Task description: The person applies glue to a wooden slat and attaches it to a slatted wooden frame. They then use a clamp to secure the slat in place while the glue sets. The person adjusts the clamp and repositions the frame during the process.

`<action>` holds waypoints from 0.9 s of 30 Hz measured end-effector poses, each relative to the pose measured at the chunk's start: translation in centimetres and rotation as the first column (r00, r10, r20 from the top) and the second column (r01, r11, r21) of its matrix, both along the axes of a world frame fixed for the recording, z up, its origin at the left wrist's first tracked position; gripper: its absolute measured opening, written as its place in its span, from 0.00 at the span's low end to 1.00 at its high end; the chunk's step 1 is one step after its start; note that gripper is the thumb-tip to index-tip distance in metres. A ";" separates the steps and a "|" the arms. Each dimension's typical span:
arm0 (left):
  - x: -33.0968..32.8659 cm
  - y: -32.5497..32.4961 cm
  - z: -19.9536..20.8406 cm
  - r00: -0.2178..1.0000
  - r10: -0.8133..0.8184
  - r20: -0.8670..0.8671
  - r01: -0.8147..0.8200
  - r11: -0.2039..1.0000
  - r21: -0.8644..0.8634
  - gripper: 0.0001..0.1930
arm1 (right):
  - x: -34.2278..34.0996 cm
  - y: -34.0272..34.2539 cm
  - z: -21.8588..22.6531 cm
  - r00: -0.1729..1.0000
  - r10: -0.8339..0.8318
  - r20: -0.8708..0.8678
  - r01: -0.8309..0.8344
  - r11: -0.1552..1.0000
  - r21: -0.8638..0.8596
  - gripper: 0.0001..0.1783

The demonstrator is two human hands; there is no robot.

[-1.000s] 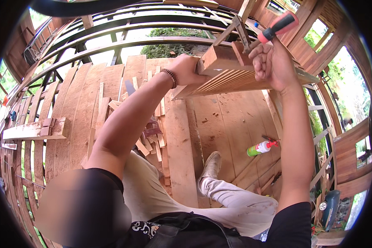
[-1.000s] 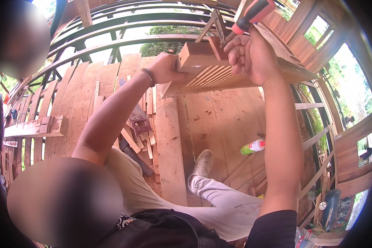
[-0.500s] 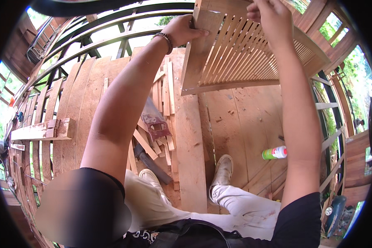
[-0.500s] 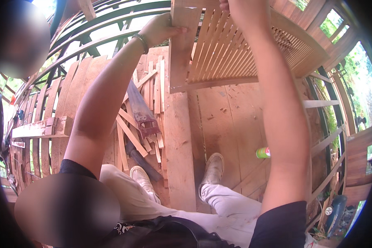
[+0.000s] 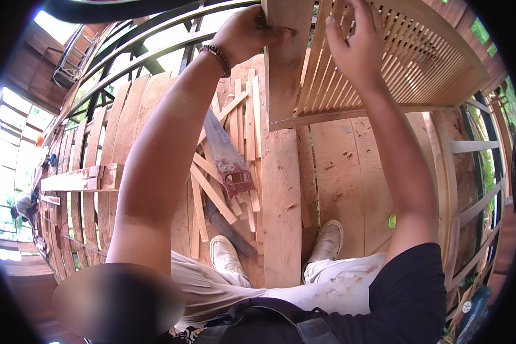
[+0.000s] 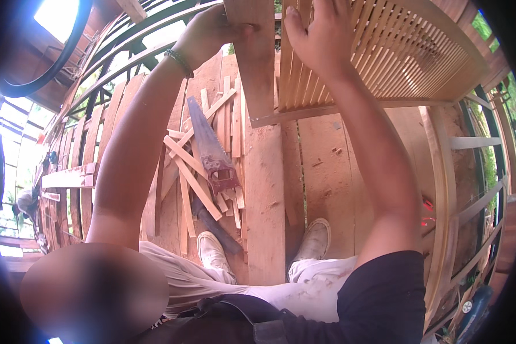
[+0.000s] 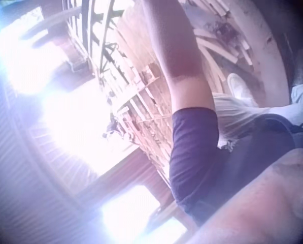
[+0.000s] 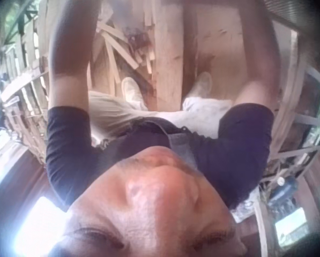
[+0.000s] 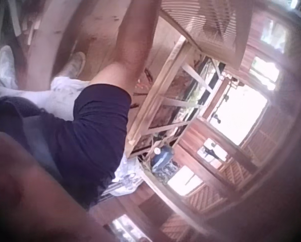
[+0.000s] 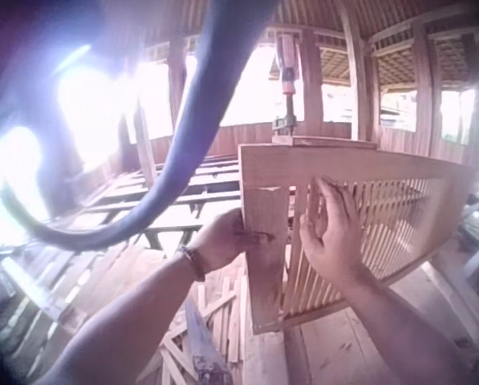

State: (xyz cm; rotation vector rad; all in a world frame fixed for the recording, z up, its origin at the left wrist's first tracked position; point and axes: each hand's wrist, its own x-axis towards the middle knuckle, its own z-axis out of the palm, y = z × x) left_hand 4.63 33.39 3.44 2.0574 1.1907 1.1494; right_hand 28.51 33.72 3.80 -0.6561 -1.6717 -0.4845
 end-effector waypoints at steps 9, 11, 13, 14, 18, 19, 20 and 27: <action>1.0 -1.0 -0.2 0.920 -0.115 0.375 0.185 0.970 -0.157 0.23 | -0.3 1.8 -1.3 0.993 0.111 -0.039 -0.107 0.989 0.097 0.34; 1.3 -0.7 -0.4 0.945 -0.095 0.313 0.145 0.980 -0.139 0.23 | -0.2 1.4 -1.2 0.995 0.099 -0.023 -0.098 0.994 0.040 0.34; 1.5 -0.5 -0.5 0.938 -0.106 0.331 0.150 0.982 -0.111 0.23 | -0.2 0.8 -1.2 0.996 0.090 -0.007 -0.090 0.996 0.001 0.34; 1.5 -0.5 -0.5 0.917 -0.126 0.379 0.173 0.981 -0.093 0.23 | -0.4 0.5 -1.2 0.996 0.087 0.001 -0.087 0.996 -0.010 0.34; 0.8 -0.9 -0.1 0.992 0.126 -0.006 -0.126 0.991 -0.052 0.23 | -0.2 0.5 -1.5 0.989 0.146 -0.031 -0.148 0.987 -0.057 0.33; 0.8 -0.6 -0.2 0.989 0.143 -0.044 -0.142 0.990 0.020 0.22 | -0.3 0.8 -1.8 0.996 0.094 -0.013 -0.094 0.993 -0.074 0.33; 0.8 -0.8 -0.1 0.980 0.182 -0.085 -0.182 0.983 0.013 0.22 | -0.4 0.9 -1.9 0.998 0.062 -0.009 -0.062 0.998 -0.031 0.33; 1.1 -2.1 0.7 0.993 0.117 0.034 -0.116 0.993 -0.010 0.19 | -2.7 1.3 -2.8 0.999 -0.038 -0.002 0.038 0.998 0.047 0.37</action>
